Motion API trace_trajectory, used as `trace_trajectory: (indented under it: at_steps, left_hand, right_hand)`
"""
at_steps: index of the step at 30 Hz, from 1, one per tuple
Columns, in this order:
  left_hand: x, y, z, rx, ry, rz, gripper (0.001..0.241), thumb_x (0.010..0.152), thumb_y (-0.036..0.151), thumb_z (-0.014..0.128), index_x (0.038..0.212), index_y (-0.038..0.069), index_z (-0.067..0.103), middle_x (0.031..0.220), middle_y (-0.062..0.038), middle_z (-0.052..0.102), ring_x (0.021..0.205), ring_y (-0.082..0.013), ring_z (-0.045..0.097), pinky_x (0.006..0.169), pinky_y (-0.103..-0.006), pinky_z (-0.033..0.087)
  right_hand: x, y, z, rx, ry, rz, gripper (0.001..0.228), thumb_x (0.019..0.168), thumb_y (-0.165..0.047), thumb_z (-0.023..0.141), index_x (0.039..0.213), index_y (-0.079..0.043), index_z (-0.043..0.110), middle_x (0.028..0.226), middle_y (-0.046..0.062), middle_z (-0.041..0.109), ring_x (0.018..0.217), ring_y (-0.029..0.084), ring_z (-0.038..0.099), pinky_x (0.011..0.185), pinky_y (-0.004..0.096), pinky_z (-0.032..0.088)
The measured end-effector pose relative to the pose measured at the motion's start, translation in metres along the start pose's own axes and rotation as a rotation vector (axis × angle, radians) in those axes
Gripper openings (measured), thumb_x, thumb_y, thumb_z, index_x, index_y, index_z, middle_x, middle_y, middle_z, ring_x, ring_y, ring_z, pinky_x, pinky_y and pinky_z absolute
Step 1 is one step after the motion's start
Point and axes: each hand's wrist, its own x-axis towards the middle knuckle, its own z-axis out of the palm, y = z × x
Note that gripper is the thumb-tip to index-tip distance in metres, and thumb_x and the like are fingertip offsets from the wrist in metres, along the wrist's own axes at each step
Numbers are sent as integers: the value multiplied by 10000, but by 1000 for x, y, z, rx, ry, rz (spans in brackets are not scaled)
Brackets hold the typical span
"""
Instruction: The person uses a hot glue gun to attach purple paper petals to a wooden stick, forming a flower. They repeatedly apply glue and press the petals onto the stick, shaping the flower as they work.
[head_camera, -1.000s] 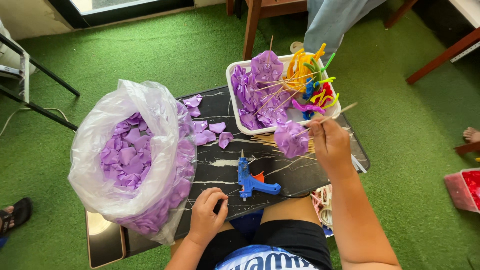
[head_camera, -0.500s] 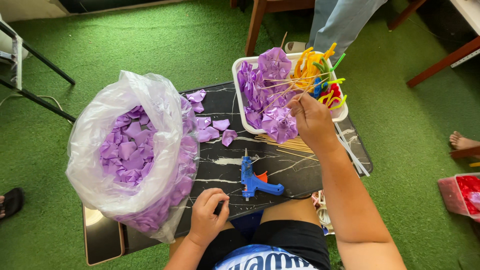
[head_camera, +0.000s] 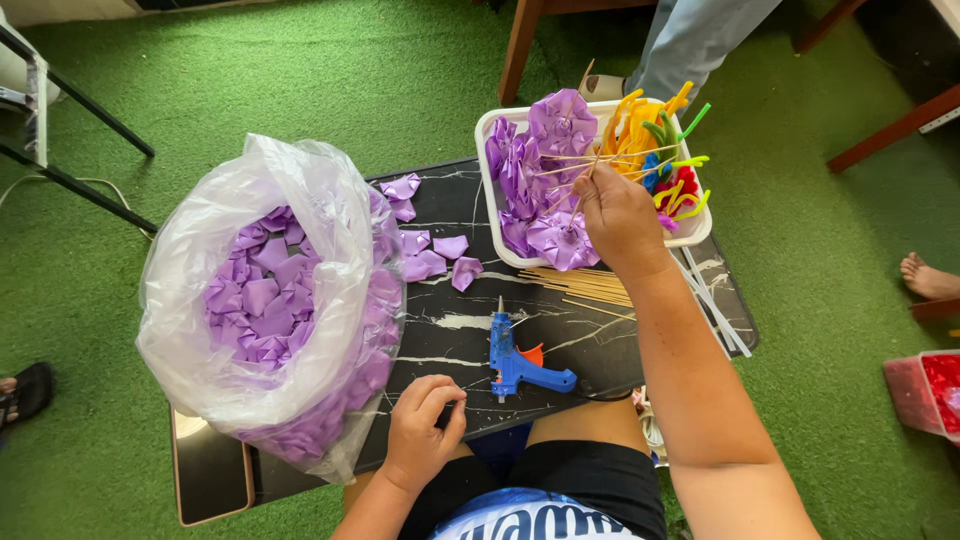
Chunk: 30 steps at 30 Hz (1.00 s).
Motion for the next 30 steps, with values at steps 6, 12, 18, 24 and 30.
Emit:
trace_trajectory:
  at_steps: [6, 12, 18, 24, 30]
  left_hand:
    - [0, -1, 1, 11, 0, 10, 106, 785, 11, 639, 865, 81, 637, 899, -75, 636, 773, -218, 624, 706, -326, 510]
    - [4, 3, 0, -41, 9, -50, 39, 837, 71, 612, 850, 69, 649, 869, -71, 642, 782, -203, 630, 711, -308, 527]
    - [74, -7, 7, 75, 105, 142, 71, 897, 135, 628, 868, 80, 661, 880, -95, 630, 897, -310, 653, 778, -391, 532]
    - [183, -94, 45, 408, 56, 38, 594, 864, 252, 679, 1327, -46, 455, 1278, -357, 469, 1188, -539, 475, 1011, -574, 397]
    - [195, -130, 59, 692, -164, -344, 838, 847, 567, 652, 1402, -21, 433, 1398, -397, 363, 1344, -556, 325, 1091, -623, 293]
  right_hand:
    - [-5, -11, -3, 79, 0, 16, 227, 1041, -254, 462, 947, -62, 538, 813, 99, 601, 721, 298, 556, 623, 437, 386]
    - [-27, -33, -27, 142, 38, -5, 418, 983, -193, 554, 1351, 0, 511, 902, 66, 656, 811, 244, 629, 727, 410, 470]
    - [-105, -14, -7, 208, 264, -230, 262, 930, -132, 596, 1179, -58, 623, 811, 66, 643, 610, 239, 601, 611, 348, 507]
    - [-159, -24, 15, 294, 84, -253, 232, 856, -178, 655, 1079, -136, 702, 747, -40, 667, 572, 173, 620, 601, 305, 535]
    - [-171, -26, -3, 331, 37, -245, 169, 881, -171, 628, 1029, -122, 692, 704, -20, 633, 540, 174, 607, 552, 294, 514]
